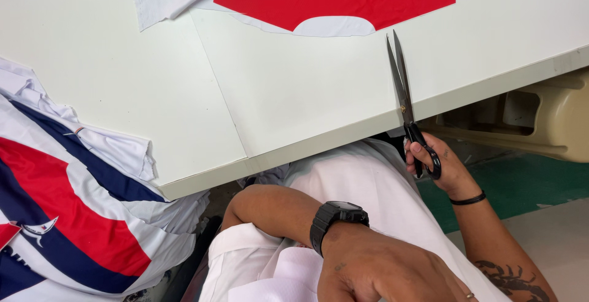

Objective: The person uses large shears to cut a red, white, and blue sports jersey laid flat on a white table. They trim the edges and separate sections of the jersey, moving the fabric as needed to continue cutting.

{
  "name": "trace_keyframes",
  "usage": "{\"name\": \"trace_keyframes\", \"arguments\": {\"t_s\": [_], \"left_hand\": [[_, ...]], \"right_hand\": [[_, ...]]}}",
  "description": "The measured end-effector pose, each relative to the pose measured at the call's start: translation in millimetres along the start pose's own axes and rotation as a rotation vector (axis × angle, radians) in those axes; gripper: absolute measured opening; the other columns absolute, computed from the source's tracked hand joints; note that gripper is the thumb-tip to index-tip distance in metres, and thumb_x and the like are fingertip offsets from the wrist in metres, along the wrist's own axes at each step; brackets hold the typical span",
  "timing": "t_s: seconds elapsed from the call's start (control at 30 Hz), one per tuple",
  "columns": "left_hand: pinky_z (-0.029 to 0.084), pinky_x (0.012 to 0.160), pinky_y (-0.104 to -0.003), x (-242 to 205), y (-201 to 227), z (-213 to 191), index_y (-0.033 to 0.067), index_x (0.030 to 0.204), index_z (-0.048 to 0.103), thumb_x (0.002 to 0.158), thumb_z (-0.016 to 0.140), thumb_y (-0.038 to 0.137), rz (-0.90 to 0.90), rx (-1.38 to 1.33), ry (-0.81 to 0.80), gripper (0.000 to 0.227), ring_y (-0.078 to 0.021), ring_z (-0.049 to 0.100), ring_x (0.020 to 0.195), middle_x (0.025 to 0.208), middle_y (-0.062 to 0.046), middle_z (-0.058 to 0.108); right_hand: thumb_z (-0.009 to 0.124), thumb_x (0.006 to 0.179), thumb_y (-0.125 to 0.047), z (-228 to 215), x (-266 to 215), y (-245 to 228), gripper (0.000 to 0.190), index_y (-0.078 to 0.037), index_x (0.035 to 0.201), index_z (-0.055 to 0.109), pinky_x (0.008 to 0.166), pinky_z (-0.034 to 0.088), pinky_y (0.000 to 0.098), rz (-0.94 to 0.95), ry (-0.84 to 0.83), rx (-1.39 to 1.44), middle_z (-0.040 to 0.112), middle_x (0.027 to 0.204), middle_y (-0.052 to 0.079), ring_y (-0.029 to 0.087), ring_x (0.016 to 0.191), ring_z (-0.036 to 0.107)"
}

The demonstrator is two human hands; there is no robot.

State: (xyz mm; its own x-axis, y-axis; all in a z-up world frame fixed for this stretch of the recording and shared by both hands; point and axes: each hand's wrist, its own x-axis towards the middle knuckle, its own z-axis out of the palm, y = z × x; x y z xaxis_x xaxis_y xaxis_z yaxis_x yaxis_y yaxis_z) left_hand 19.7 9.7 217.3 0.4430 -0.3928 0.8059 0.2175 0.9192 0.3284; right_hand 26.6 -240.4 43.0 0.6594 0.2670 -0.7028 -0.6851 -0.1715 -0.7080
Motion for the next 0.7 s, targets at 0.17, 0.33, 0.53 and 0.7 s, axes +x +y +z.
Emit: {"name": "trace_keyframes", "arguments": {"t_s": [0.17,0.33,0.53,0.7], "left_hand": [[0.049,0.092,-0.053,1.3,0.2,-3.1,0.0083,0.097,0.051,0.099,0.045,0.06,0.02,-0.004,0.009,0.052,-0.0411,0.061,0.093,0.092,-0.016,0.057],[0.05,0.091,-0.053,-2.3,-2.3,-2.0,0.0092,0.094,0.051,0.098,0.045,0.061,0.034,0.003,0.016,0.052,-0.0399,0.061,0.09,0.089,-0.015,0.057],[0.05,0.093,-0.053,-1.9,-5.6,-0.7,0.0097,0.096,0.053,0.098,0.045,0.061,0.065,0.004,0.063,0.052,-0.0385,0.063,0.091,0.09,-0.015,0.058],[0.05,0.095,-0.054,-1.8,-6.9,-1.2,0.0072,0.099,0.053,0.099,0.044,0.06,0.054,0.037,0.063,0.054,-0.0394,0.063,0.092,0.092,-0.016,0.059]], "right_hand": [[0.064,0.093,-0.048,-3.7,0.3,-3.9,0.042,-0.006,0.101,0.063,0.061,0.053,0.0282,-0.007,-0.004,-0.027,0.061,0.075,0.002,0.013,0.066,0.061],[0.062,0.094,-0.05,-3.8,0.2,-3.3,0.045,-0.006,0.1,0.064,0.061,0.054,0.0283,-0.005,-0.012,-0.046,0.061,0.074,0.002,0.013,0.066,0.062],[0.063,0.094,-0.05,-9.1,0.5,-6.0,0.046,-0.005,0.102,0.062,0.062,0.054,0.0286,-0.026,-0.053,-0.026,0.06,0.077,0.003,0.013,0.067,0.061],[0.061,0.094,-0.053,-14.0,-3.1,-7.2,0.049,-0.004,0.103,0.063,0.062,0.054,0.0287,-0.008,-0.064,-0.017,0.06,0.079,0.003,0.013,0.068,0.061]]}}
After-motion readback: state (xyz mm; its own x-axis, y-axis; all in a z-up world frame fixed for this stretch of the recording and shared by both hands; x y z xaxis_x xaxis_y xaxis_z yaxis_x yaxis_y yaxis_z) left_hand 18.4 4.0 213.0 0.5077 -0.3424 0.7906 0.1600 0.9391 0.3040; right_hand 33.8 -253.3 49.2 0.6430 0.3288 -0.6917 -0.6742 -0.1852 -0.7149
